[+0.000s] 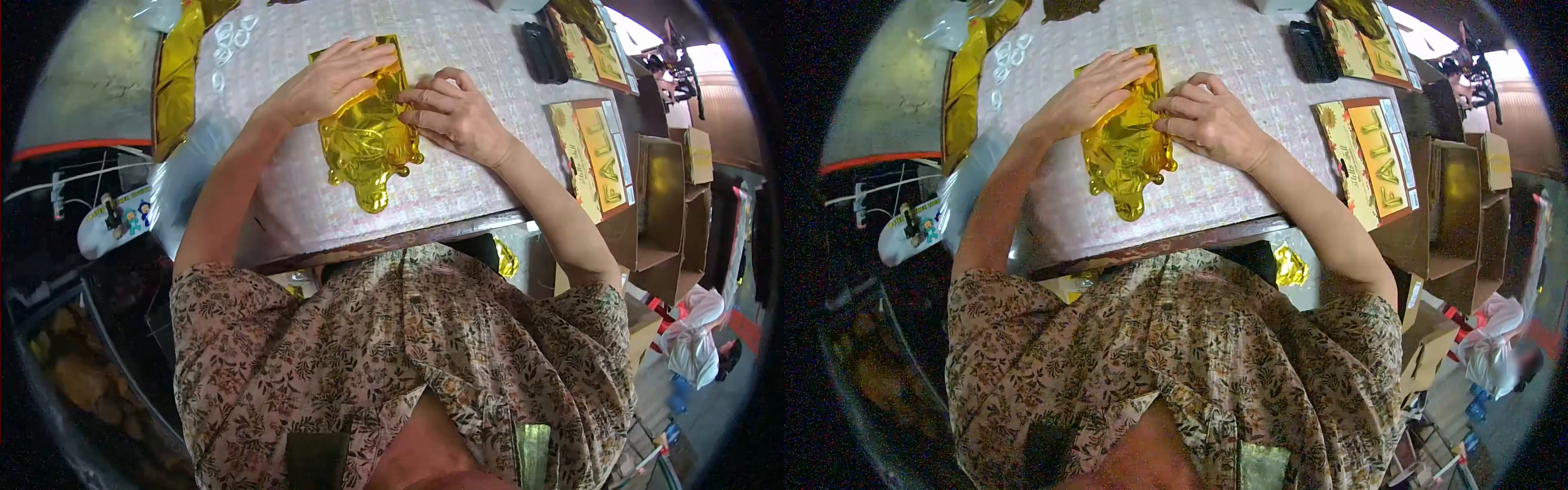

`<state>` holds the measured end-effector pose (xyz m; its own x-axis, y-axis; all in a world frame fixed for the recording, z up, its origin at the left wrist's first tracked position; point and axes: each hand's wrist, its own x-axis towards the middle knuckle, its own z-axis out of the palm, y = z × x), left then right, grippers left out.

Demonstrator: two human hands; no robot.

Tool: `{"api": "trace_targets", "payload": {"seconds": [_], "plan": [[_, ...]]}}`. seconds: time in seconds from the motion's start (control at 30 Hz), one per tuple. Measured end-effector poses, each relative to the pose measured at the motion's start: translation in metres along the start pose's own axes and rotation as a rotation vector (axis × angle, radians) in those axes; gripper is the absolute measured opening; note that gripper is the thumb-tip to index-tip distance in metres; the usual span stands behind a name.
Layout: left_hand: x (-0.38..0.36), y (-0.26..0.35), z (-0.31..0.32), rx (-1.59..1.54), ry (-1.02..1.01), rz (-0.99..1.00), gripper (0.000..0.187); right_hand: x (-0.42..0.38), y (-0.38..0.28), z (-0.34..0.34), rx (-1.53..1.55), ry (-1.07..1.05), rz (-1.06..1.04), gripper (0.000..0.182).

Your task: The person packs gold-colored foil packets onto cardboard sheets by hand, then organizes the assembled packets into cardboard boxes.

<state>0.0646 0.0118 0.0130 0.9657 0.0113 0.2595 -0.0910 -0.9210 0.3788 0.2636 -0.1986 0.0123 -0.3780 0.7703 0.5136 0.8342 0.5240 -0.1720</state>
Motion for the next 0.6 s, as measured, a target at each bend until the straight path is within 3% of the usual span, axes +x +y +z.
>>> {"api": "trace_targets", "payload": {"seconds": [0.23, 0.33, 0.43, 0.6], "plan": [[-0.004, -0.004, 0.003, 0.101, -0.016, 0.054, 0.044, -0.003, -0.001, -0.007, 0.035, -0.025, 0.051, 0.026], [-0.005, -0.007, 0.004, 0.090, -0.009, 0.062, 0.044, 0.003, -0.006, -0.018, 0.149, -0.079, 0.157, 0.029], [-0.007, -0.008, 0.006, 0.082, 0.006, 0.066, 0.043, 0.011, -0.007, -0.022, 0.229, -0.019, 0.454, 0.030], [-0.008, -0.008, 0.008, 0.067, 0.026, 0.054, 0.042, 0.024, -0.003, 0.003, 0.014, 0.021, 0.356, 0.026]]}}
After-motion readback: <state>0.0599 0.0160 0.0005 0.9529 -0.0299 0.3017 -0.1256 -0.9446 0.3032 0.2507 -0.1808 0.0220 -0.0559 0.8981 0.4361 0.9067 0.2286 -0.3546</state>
